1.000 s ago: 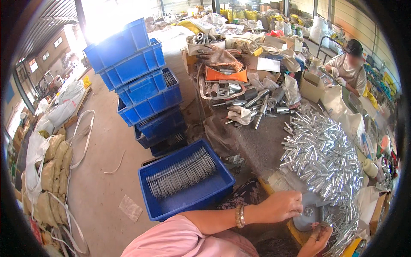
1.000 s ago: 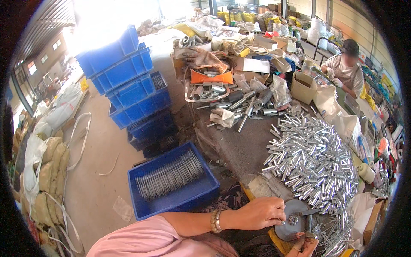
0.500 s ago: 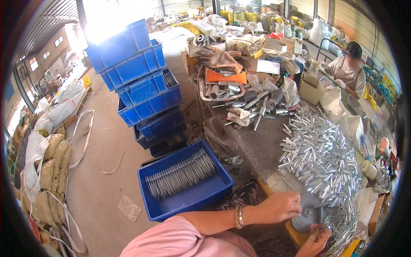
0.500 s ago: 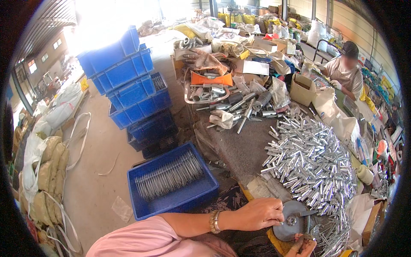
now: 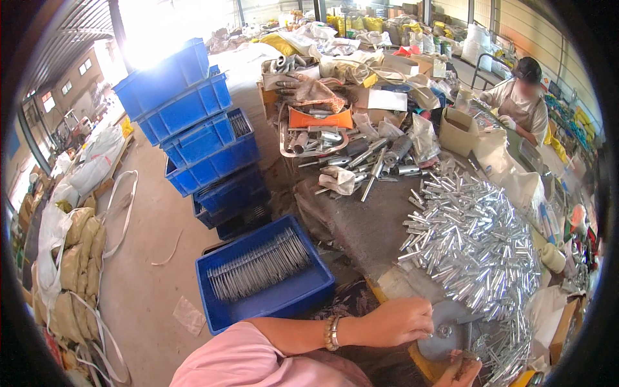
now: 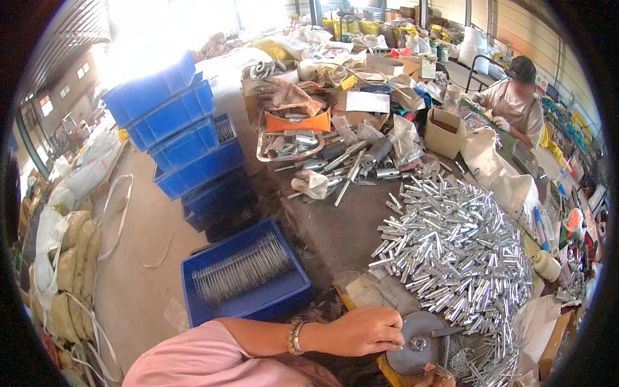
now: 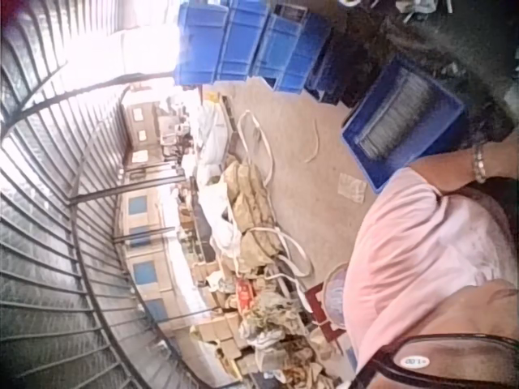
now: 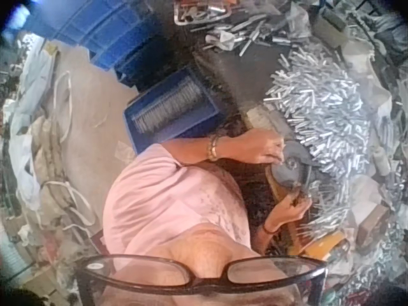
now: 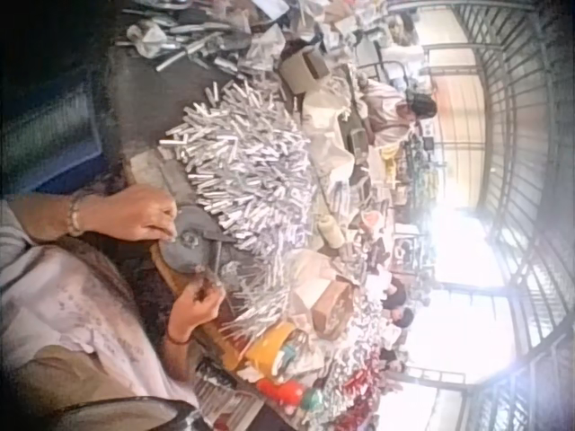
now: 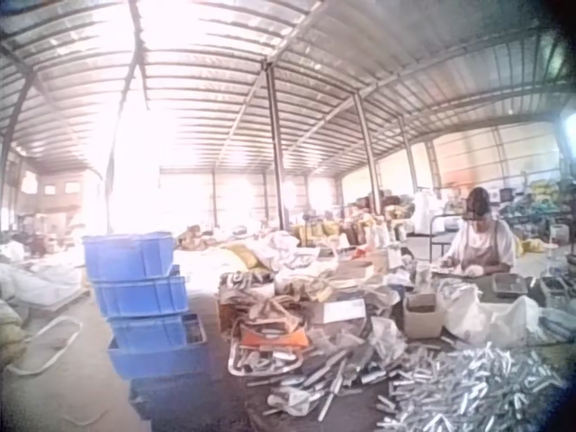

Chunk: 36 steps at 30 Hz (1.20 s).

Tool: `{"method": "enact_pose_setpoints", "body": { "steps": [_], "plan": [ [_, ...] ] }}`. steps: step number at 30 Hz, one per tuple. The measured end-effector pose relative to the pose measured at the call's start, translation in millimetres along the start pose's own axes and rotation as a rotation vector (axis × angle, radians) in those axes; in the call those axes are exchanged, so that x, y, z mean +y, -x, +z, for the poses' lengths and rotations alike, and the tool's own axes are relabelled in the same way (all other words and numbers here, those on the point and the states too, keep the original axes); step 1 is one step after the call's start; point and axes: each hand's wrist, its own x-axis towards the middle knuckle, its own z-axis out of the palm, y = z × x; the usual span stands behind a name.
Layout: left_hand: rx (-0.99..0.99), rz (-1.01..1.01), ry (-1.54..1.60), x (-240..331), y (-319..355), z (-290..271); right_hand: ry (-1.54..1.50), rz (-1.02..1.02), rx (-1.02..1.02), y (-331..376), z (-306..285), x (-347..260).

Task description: The person assembles metal fasteners by inserting metal pins into metal sleeves, hammering them on a circular metal base, and placing the finished pieces into a blue bin.

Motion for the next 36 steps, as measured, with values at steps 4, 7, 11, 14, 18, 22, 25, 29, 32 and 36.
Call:
{"method": "enact_pose_setpoints", "body": {
  "steps": [4,7,11,14,18,22,25,29,32,36],
  "plan": [
    [-0.007,-0.029,0.028,1,-1,0,-0.003,0.000,-0.020,0,1,6],
    [-0.013,-0.029,0.025,5,-2,-2,0.002,0.013,-0.052,-3,-4,-1],
    [-0.013,-0.020,0.029,3,-3,-1,-0.037,0.036,-0.037,-5,-2,-5],
    [-0.021,-0.022,0.030,2,-3,-2,-0.080,0.037,-0.042,-7,-1,-6],
    [-0.028,-0.028,0.034,2,-3,-3,-0.071,0.019,-0.035,-5,1,-4],
    [-0.011,-0.018,0.036,3,-3,-2,-0.098,0.041,-0.044,-6,0,-7],
    [0.000,-0.017,0.028,4,-3,-2,-0.062,0.022,-0.060,-7,-1,-8],
    [0.012,-0.017,0.033,6,-2,-2,-0.067,0.013,-0.053,-5,0,-3],
    [0.000,-0.015,0.032,5,-3,-3,-0.093,0.017,-0.040,-4,1,-2],
    [0.010,-0.016,0.028,5,-2,-2,-0.060,0.028,-0.047,-5,-1,-4]
  ]
}}
